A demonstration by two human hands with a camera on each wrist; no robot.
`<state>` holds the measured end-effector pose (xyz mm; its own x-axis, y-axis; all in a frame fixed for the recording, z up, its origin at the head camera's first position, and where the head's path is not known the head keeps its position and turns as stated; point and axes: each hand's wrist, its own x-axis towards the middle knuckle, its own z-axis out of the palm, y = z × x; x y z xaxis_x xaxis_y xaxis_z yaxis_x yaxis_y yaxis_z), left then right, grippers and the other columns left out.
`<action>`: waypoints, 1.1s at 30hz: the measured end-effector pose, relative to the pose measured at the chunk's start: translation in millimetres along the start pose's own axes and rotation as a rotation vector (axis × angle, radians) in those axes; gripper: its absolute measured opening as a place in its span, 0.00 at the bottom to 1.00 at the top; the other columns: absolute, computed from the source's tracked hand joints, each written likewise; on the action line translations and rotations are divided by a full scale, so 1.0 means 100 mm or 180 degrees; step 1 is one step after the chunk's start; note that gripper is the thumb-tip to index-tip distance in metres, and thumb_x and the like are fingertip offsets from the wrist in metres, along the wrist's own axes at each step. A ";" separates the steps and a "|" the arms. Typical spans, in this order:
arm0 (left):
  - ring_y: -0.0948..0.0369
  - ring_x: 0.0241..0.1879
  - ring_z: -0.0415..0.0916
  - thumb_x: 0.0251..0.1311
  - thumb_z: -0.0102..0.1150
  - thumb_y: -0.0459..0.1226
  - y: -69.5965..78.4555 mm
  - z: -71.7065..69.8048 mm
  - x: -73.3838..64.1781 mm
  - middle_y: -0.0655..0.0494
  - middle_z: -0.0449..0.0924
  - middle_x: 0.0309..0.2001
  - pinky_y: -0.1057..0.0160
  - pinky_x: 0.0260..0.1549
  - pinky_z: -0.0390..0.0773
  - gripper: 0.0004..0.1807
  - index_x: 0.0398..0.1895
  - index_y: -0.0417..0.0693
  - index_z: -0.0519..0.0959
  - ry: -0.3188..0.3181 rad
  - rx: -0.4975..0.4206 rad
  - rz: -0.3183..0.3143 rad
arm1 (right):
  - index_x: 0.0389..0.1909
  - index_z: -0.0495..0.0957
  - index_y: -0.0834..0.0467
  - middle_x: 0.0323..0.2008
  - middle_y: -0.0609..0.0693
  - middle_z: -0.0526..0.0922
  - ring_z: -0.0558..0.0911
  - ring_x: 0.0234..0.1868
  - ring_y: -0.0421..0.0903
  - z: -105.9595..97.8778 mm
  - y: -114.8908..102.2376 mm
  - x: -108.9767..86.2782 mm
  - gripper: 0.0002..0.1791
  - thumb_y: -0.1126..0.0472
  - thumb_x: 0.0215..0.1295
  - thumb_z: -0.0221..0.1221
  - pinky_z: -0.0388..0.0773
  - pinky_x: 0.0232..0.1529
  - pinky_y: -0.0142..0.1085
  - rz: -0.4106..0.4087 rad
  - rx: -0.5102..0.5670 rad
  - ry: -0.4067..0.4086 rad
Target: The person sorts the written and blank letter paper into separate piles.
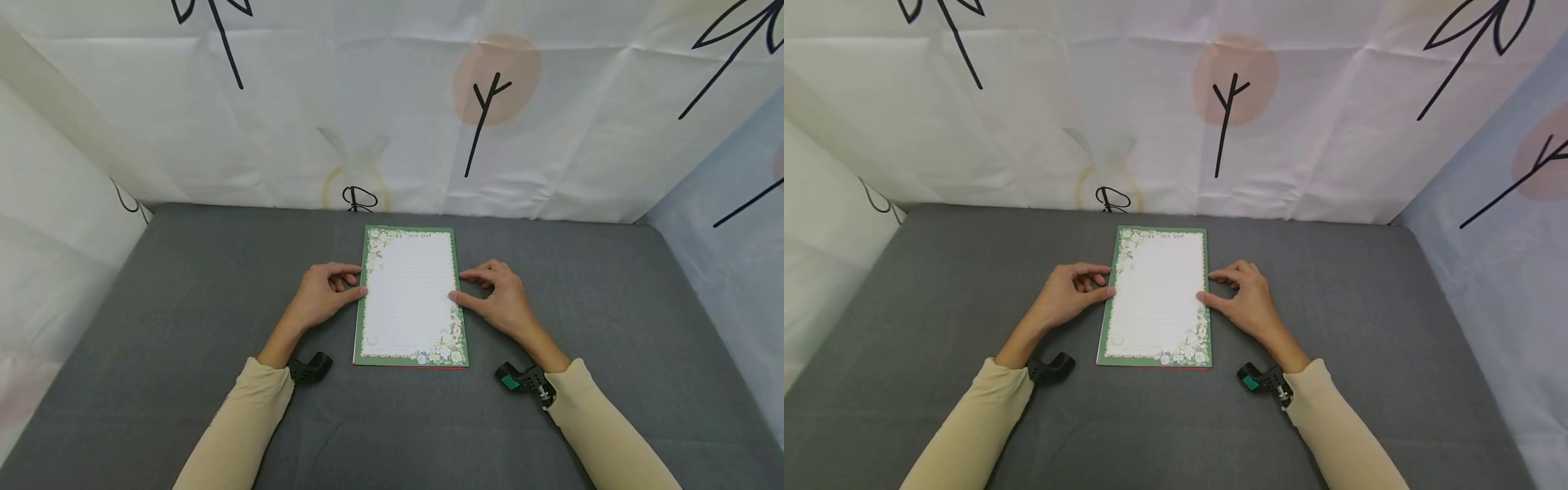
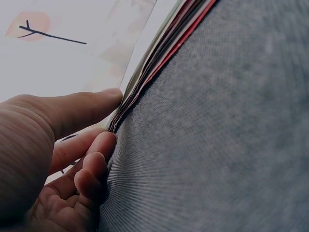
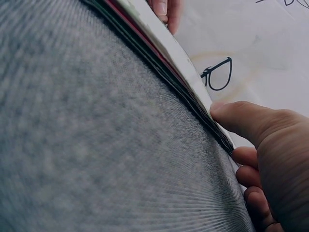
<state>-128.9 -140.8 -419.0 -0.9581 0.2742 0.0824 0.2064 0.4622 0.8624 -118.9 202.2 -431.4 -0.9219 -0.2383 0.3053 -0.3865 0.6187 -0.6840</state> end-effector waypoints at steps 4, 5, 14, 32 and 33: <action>0.58 0.29 0.74 0.58 0.73 0.32 0.00 0.00 0.00 0.48 0.83 0.37 0.65 0.30 0.72 0.20 0.54 0.35 0.83 -0.0002 -0.0019 -0.0006 | 0.45 0.87 0.61 0.39 0.54 0.79 0.74 0.39 0.51 0.00 0.01 0.00 0.19 0.60 0.52 0.77 0.72 0.44 0.46 -0.0028 0.0015 0.0009; 0.58 0.29 0.74 0.58 0.73 0.32 0.01 0.00 0.00 0.48 0.83 0.37 0.64 0.30 0.72 0.20 0.54 0.35 0.83 -0.0002 -0.0020 -0.0006 | 0.45 0.87 0.61 0.39 0.54 0.79 0.74 0.39 0.51 0.00 0.01 0.00 0.19 0.60 0.52 0.77 0.72 0.44 0.46 -0.0028 0.0019 0.0007; 0.57 0.30 0.74 0.58 0.73 0.33 0.00 -0.01 -0.01 0.47 0.83 0.37 0.65 0.31 0.72 0.21 0.55 0.36 0.83 -0.0007 -0.0109 -0.0023 | 0.46 0.86 0.60 0.38 0.52 0.81 0.75 0.39 0.50 0.00 0.03 0.00 0.19 0.60 0.52 0.77 0.72 0.43 0.46 -0.0064 0.0015 0.0007; 0.56 0.33 0.76 0.58 0.72 0.30 -0.06 0.00 -0.01 0.43 0.83 0.39 0.67 0.35 0.74 0.24 0.58 0.34 0.80 -0.0034 -0.0314 0.0101 | 0.52 0.83 0.61 0.36 0.51 0.86 0.81 0.38 0.48 -0.01 0.03 -0.02 0.21 0.66 0.57 0.73 0.71 0.45 0.35 -0.0159 0.0474 -0.0034; 0.56 0.33 0.76 0.58 0.72 0.30 -0.06 0.00 -0.01 0.43 0.83 0.39 0.67 0.35 0.74 0.24 0.58 0.33 0.80 -0.0027 -0.0335 0.0104 | 0.52 0.83 0.61 0.36 0.51 0.86 0.81 0.38 0.48 -0.01 0.03 -0.02 0.21 0.66 0.57 0.73 0.71 0.45 0.35 -0.0157 0.0496 -0.0036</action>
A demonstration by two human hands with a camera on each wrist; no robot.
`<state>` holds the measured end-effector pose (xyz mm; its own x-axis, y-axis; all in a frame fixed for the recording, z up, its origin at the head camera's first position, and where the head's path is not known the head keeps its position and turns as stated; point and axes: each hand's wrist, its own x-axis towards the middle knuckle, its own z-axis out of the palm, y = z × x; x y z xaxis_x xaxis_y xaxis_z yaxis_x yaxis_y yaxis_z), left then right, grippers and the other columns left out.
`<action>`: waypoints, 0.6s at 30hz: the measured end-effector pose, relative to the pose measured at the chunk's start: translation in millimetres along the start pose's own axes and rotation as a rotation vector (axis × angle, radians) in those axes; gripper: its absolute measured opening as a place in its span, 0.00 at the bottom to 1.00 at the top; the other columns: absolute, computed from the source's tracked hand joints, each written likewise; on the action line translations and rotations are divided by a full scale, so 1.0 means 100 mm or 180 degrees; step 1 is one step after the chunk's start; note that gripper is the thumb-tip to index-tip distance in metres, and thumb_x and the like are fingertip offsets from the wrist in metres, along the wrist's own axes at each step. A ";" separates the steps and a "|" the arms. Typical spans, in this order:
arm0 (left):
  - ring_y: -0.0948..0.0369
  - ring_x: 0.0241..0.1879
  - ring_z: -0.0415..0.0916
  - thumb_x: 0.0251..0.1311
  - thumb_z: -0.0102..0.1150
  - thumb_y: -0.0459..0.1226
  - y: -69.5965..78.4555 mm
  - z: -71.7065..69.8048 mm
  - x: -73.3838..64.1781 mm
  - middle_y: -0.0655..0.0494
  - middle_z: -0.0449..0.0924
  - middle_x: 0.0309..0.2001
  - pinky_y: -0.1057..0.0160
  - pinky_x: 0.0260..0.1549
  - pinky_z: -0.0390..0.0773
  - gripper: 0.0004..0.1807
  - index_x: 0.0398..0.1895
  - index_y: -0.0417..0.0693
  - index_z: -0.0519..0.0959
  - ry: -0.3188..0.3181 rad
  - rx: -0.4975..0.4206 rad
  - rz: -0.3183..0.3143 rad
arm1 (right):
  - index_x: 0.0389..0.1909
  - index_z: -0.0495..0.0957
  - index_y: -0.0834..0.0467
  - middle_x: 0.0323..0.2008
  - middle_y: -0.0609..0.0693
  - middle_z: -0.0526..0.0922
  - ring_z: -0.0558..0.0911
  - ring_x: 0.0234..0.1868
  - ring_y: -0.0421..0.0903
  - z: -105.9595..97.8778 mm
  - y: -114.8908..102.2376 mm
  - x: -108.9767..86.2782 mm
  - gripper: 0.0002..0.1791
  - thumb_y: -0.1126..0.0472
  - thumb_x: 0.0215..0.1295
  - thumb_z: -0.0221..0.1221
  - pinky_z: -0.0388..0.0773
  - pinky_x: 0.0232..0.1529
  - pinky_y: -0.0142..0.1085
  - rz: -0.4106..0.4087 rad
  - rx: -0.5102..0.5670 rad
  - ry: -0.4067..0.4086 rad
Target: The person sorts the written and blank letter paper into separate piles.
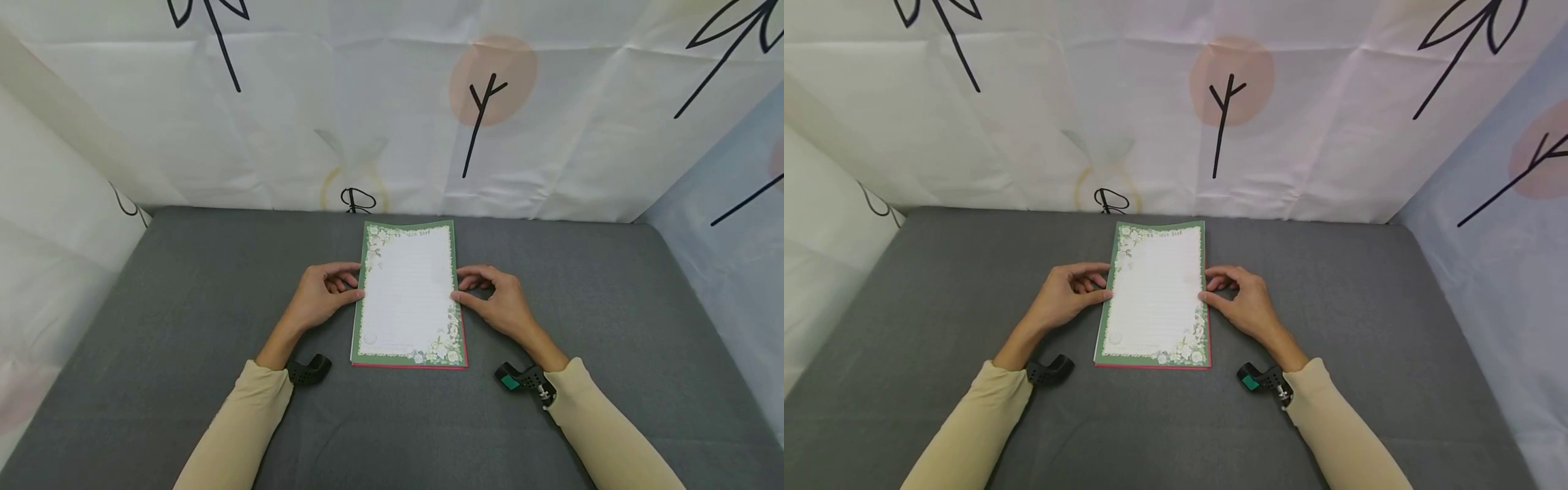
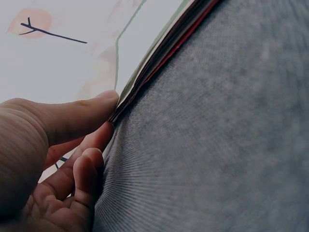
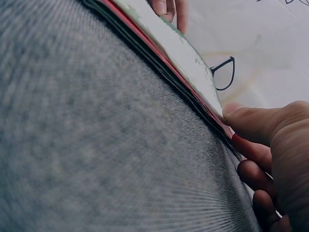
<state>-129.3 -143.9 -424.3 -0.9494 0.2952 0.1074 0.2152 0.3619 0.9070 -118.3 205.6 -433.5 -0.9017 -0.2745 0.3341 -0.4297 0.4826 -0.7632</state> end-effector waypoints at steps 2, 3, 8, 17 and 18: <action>0.57 0.32 0.76 0.58 0.72 0.29 0.00 0.00 0.00 0.42 0.83 0.39 0.67 0.34 0.74 0.24 0.58 0.32 0.80 0.0015 -0.0043 0.0014 | 0.52 0.83 0.61 0.36 0.51 0.86 0.82 0.38 0.49 0.00 0.00 0.00 0.20 0.67 0.58 0.73 0.71 0.45 0.36 0.0005 0.0027 -0.0001; 0.57 0.32 0.76 0.58 0.72 0.29 0.00 0.00 0.00 0.42 0.83 0.39 0.68 0.34 0.74 0.24 0.58 0.32 0.80 0.0023 -0.0064 0.0013 | 0.52 0.83 0.61 0.36 0.51 0.86 0.82 0.38 0.49 0.00 0.00 0.00 0.20 0.67 0.58 0.73 0.71 0.44 0.37 0.0009 0.0027 0.0002; 0.58 0.31 0.75 0.58 0.72 0.29 0.02 0.01 -0.01 0.42 0.83 0.38 0.68 0.34 0.74 0.23 0.58 0.32 0.81 0.0055 -0.0133 0.0013 | 0.51 0.83 0.64 0.35 0.56 0.86 0.82 0.38 0.54 0.01 -0.03 0.01 0.20 0.71 0.56 0.72 0.72 0.43 0.41 -0.0010 0.0064 0.0044; 0.59 0.30 0.75 0.58 0.72 0.29 0.00 0.02 -0.01 0.45 0.84 0.36 0.67 0.32 0.74 0.23 0.58 0.35 0.81 0.0095 -0.0128 0.0013 | 0.48 0.81 0.74 0.34 0.65 0.84 0.80 0.37 0.61 -0.04 -0.39 0.02 0.17 0.75 0.57 0.69 0.72 0.42 0.45 0.0017 0.0166 0.0047; 0.59 0.30 0.75 0.58 0.72 0.29 0.00 0.02 -0.01 0.45 0.84 0.36 0.67 0.32 0.75 0.23 0.58 0.35 0.81 0.0095 -0.0123 0.0002 | 0.48 0.82 0.73 0.34 0.64 0.84 0.80 0.37 0.61 -0.04 -0.39 0.02 0.17 0.74 0.58 0.69 0.72 0.42 0.45 0.0039 0.0146 0.0046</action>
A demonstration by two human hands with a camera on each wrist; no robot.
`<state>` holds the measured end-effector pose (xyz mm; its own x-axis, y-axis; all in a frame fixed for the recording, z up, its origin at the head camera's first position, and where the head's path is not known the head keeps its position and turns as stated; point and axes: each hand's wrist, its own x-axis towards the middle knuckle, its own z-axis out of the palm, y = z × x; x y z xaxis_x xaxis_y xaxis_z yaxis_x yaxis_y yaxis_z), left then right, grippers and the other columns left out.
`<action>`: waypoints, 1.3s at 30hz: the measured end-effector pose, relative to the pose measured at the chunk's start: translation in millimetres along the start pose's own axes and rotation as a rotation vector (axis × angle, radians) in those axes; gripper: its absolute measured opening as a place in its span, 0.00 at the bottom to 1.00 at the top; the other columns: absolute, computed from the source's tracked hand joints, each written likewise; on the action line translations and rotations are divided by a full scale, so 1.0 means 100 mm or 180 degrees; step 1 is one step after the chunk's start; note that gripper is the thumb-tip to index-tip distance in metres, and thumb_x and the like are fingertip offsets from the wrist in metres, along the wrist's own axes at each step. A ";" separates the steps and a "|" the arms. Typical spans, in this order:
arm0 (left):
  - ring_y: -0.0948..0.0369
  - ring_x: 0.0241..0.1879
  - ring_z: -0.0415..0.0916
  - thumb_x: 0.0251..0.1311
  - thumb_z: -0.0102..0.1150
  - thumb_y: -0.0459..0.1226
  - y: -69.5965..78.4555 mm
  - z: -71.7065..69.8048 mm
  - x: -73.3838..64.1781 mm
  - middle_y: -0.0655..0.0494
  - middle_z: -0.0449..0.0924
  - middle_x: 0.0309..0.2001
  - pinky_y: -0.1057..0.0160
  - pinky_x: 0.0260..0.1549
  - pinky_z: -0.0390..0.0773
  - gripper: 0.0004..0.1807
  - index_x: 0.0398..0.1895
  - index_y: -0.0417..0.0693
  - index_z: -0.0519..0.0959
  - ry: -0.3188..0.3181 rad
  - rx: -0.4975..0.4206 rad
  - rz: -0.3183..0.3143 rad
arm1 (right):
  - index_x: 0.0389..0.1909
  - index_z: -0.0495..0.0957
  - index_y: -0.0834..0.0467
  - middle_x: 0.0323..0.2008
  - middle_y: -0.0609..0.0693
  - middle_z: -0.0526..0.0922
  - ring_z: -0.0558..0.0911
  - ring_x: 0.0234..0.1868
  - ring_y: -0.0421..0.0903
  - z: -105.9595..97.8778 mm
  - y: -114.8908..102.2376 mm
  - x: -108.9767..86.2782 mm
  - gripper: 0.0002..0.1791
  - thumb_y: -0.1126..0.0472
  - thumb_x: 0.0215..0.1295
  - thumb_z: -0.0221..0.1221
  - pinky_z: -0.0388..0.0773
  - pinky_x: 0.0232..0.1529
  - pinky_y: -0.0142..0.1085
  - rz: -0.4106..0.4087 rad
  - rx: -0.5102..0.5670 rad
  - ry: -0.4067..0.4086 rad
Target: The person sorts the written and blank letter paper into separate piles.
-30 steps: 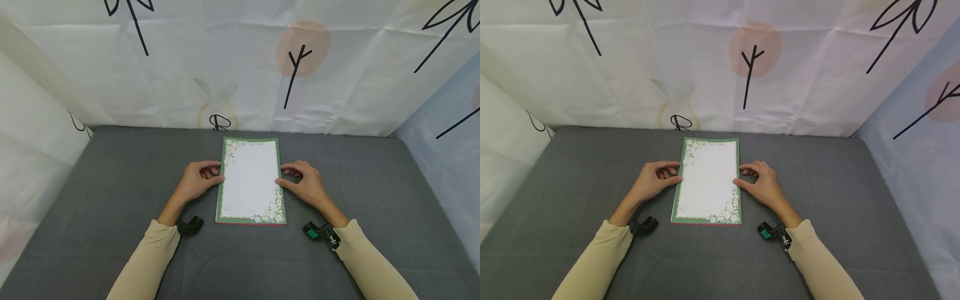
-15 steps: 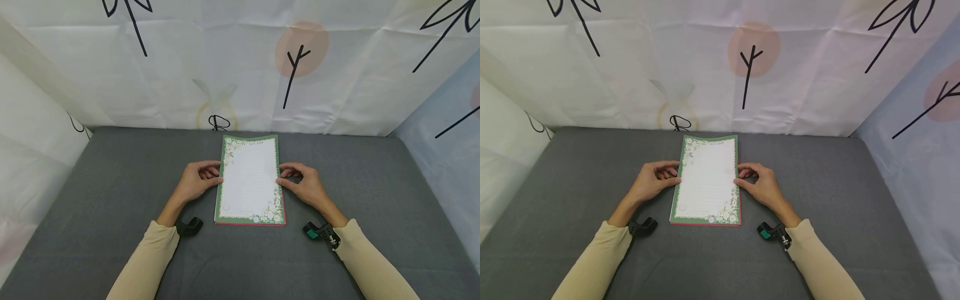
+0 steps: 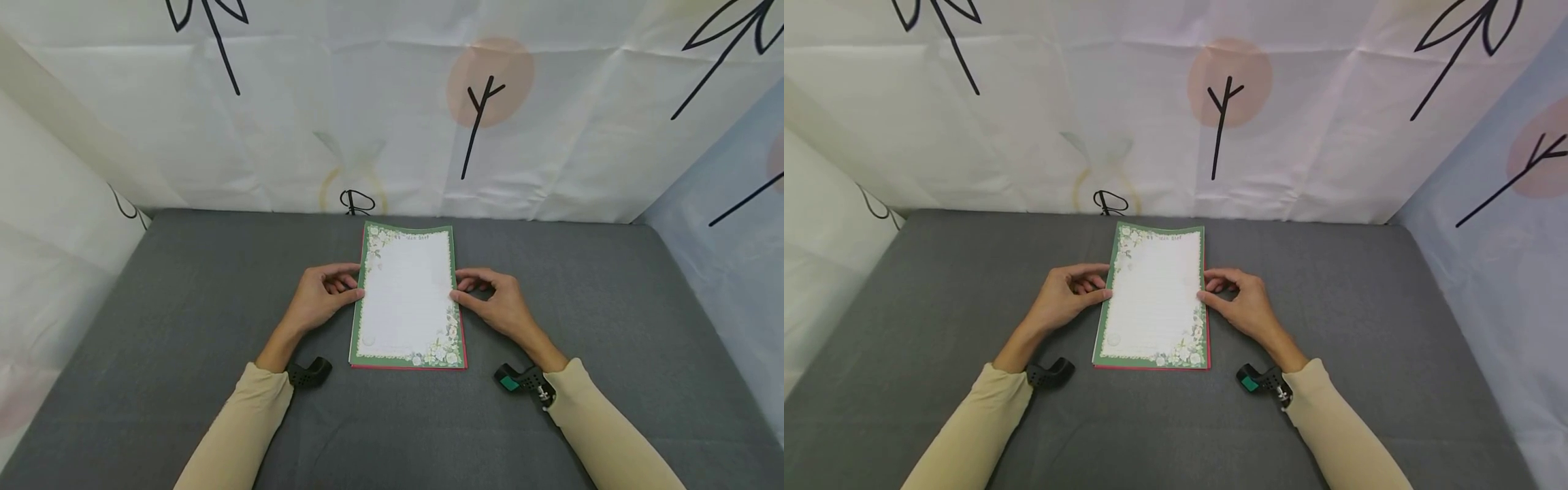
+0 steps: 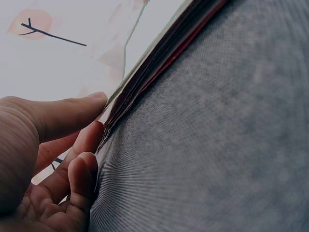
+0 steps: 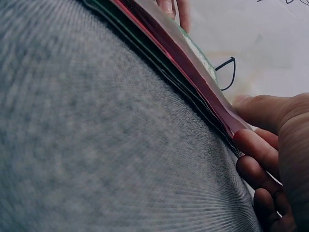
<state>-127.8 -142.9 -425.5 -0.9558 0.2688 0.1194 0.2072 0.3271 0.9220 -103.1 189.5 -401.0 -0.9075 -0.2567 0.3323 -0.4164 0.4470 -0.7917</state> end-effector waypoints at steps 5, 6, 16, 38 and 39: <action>0.60 0.30 0.76 0.59 0.72 0.29 0.01 0.00 -0.01 0.46 0.84 0.36 0.67 0.32 0.75 0.23 0.58 0.36 0.81 -0.0003 0.0044 -0.0013 | 0.50 0.83 0.70 0.35 0.61 0.85 0.81 0.38 0.59 0.03 0.17 -0.02 0.19 0.73 0.57 0.71 0.73 0.43 0.48 0.0037 -0.0077 0.0030; 0.60 0.30 0.76 0.58 0.72 0.29 0.01 0.00 -0.01 0.46 0.84 0.36 0.67 0.32 0.75 0.23 0.58 0.36 0.81 -0.0002 0.0039 -0.0021 | 0.51 0.83 0.70 0.35 0.60 0.85 0.81 0.38 0.58 0.04 0.23 -0.02 0.19 0.73 0.57 0.71 0.73 0.43 0.48 0.0023 -0.0099 0.0033; 0.60 0.31 0.77 0.59 0.72 0.30 0.01 -0.01 -0.02 0.45 0.85 0.37 0.67 0.33 0.76 0.23 0.58 0.35 0.81 0.0021 0.0044 -0.0031 | 0.52 0.85 0.64 0.35 0.51 0.86 0.82 0.37 0.49 0.03 0.36 -0.02 0.20 0.68 0.58 0.72 0.76 0.42 0.41 -0.0148 -0.0110 0.0004; 0.59 0.31 0.78 0.59 0.72 0.31 0.05 -0.01 -0.06 0.49 0.85 0.35 0.66 0.33 0.77 0.21 0.56 0.38 0.83 0.0061 0.0055 0.0036 | 0.53 0.80 0.73 0.35 0.61 0.86 0.82 0.35 0.49 -0.04 0.08 -0.06 0.20 0.77 0.58 0.67 0.78 0.39 0.38 -0.0090 0.0254 -0.0168; 0.59 0.31 0.78 0.59 0.72 0.31 0.05 -0.01 -0.06 0.49 0.85 0.35 0.66 0.33 0.77 0.21 0.56 0.38 0.83 0.0065 0.0049 0.0032 | 0.52 0.80 0.75 0.35 0.64 0.86 0.82 0.34 0.50 -0.03 0.06 -0.05 0.20 0.78 0.57 0.66 0.78 0.38 0.37 -0.0098 0.0277 -0.0159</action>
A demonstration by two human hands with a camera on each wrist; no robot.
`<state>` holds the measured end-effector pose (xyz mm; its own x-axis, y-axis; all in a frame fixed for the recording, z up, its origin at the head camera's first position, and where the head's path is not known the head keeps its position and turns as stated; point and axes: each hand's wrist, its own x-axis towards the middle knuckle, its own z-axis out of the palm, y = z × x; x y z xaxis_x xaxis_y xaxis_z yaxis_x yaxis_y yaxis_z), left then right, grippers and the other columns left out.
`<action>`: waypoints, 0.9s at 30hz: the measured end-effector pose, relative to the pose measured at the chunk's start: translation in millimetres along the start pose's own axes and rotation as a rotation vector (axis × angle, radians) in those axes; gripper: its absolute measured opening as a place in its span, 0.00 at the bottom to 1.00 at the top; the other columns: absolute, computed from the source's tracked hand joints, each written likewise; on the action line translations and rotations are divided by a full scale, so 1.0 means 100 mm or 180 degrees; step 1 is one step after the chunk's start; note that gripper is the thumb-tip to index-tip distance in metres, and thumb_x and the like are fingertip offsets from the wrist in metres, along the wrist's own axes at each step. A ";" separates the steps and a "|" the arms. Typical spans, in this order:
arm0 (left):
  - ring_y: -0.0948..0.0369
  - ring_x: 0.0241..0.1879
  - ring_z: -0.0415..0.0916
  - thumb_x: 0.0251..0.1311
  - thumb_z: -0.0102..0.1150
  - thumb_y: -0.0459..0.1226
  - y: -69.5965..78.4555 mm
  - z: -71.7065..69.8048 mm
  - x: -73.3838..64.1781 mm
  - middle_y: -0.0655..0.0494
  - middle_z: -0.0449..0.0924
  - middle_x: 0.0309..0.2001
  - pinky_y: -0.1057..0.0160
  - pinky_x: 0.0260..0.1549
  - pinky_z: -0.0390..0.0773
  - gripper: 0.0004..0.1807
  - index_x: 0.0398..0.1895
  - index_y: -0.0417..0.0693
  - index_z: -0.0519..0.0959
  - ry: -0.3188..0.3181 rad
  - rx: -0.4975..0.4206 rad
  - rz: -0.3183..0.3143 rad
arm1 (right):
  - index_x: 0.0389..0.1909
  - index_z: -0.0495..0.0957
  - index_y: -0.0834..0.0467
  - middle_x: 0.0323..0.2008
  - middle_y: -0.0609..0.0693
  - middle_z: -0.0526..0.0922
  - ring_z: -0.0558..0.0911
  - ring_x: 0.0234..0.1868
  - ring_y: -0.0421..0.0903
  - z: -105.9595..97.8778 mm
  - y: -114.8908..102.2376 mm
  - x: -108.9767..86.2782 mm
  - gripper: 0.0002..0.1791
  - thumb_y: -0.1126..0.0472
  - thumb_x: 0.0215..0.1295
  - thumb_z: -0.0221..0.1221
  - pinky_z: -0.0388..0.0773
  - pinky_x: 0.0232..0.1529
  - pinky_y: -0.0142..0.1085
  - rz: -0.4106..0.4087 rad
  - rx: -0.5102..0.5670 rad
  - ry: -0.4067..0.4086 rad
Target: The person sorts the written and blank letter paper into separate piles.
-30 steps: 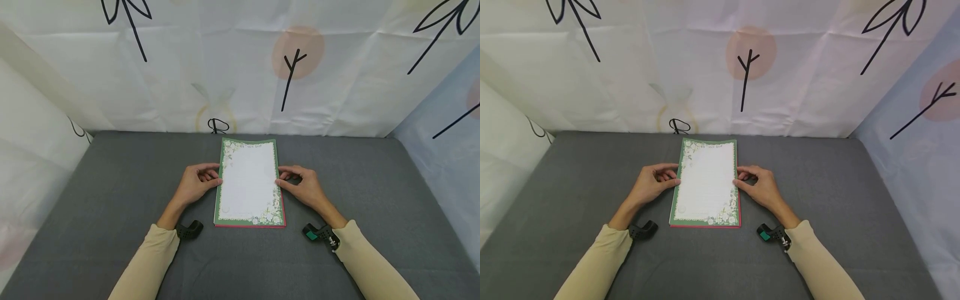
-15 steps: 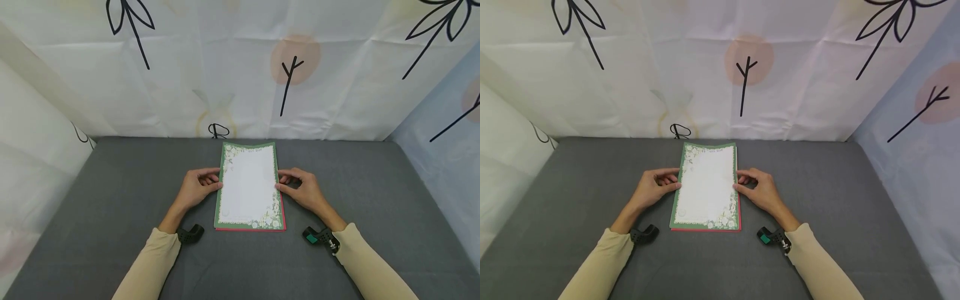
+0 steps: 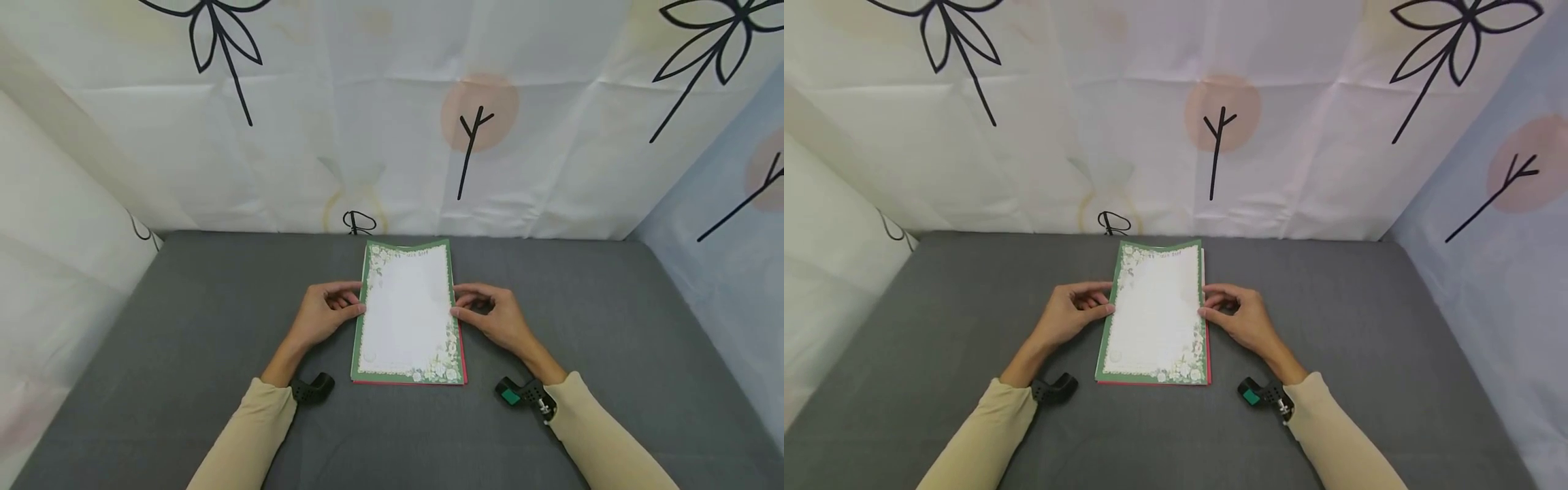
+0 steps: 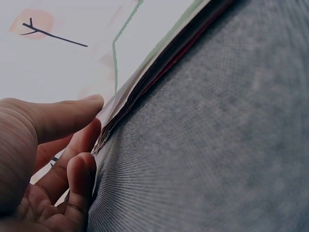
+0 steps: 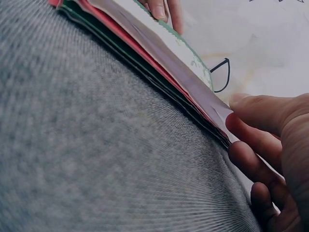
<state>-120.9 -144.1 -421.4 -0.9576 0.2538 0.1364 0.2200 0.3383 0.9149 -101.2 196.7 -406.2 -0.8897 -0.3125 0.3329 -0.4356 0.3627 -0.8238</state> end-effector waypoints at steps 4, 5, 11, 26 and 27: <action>0.59 0.31 0.79 0.59 0.72 0.31 0.00 0.00 0.00 0.48 0.85 0.35 0.66 0.33 0.78 0.20 0.55 0.38 0.83 -0.0001 -0.0073 -0.0040 | 0.55 0.79 0.74 0.35 0.64 0.86 0.83 0.34 0.47 0.01 0.12 -0.01 0.21 0.79 0.58 0.66 0.77 0.37 0.33 0.0078 0.0182 0.0018; 0.59 0.31 0.79 0.59 0.72 0.31 0.00 0.00 0.00 0.48 0.85 0.35 0.66 0.33 0.78 0.20 0.56 0.37 0.83 -0.0003 -0.0086 -0.0058 | 0.56 0.79 0.72 0.35 0.64 0.87 0.83 0.34 0.46 0.02 0.17 -0.01 0.22 0.78 0.59 0.66 0.77 0.36 0.32 0.0125 0.0219 0.0029; 0.59 0.30 0.79 0.59 0.72 0.31 0.02 0.00 0.00 0.48 0.86 0.35 0.67 0.32 0.77 0.21 0.56 0.37 0.83 0.0018 -0.0130 -0.0132 | 0.56 0.80 0.68 0.36 0.62 0.87 0.82 0.33 0.42 0.01 0.22 -0.01 0.21 0.73 0.61 0.68 0.77 0.35 0.32 0.0264 0.0411 0.0076; 0.59 0.32 0.78 0.59 0.73 0.33 0.01 0.00 0.00 0.47 0.85 0.35 0.67 0.34 0.77 0.17 0.50 0.36 0.83 -0.0002 -0.0201 -0.0174 | 0.50 0.83 0.67 0.35 0.59 0.88 0.82 0.33 0.41 -0.01 0.23 -0.01 0.15 0.72 0.62 0.68 0.77 0.34 0.33 0.0356 0.0265 0.0093; 0.58 0.32 0.78 0.59 0.73 0.34 0.01 0.00 0.00 0.46 0.85 0.35 0.67 0.34 0.77 0.17 0.50 0.36 0.83 0.0001 -0.0215 -0.0172 | 0.50 0.84 0.67 0.35 0.59 0.88 0.82 0.33 0.41 -0.01 0.22 -0.01 0.15 0.72 0.62 0.68 0.77 0.34 0.33 0.0343 0.0272 0.0095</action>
<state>-120.8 -143.3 -420.4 -0.9678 0.2364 0.0861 0.1548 0.2897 0.9445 -110.0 205.9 -424.7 -0.9349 -0.2489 0.2528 -0.3252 0.3162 -0.8912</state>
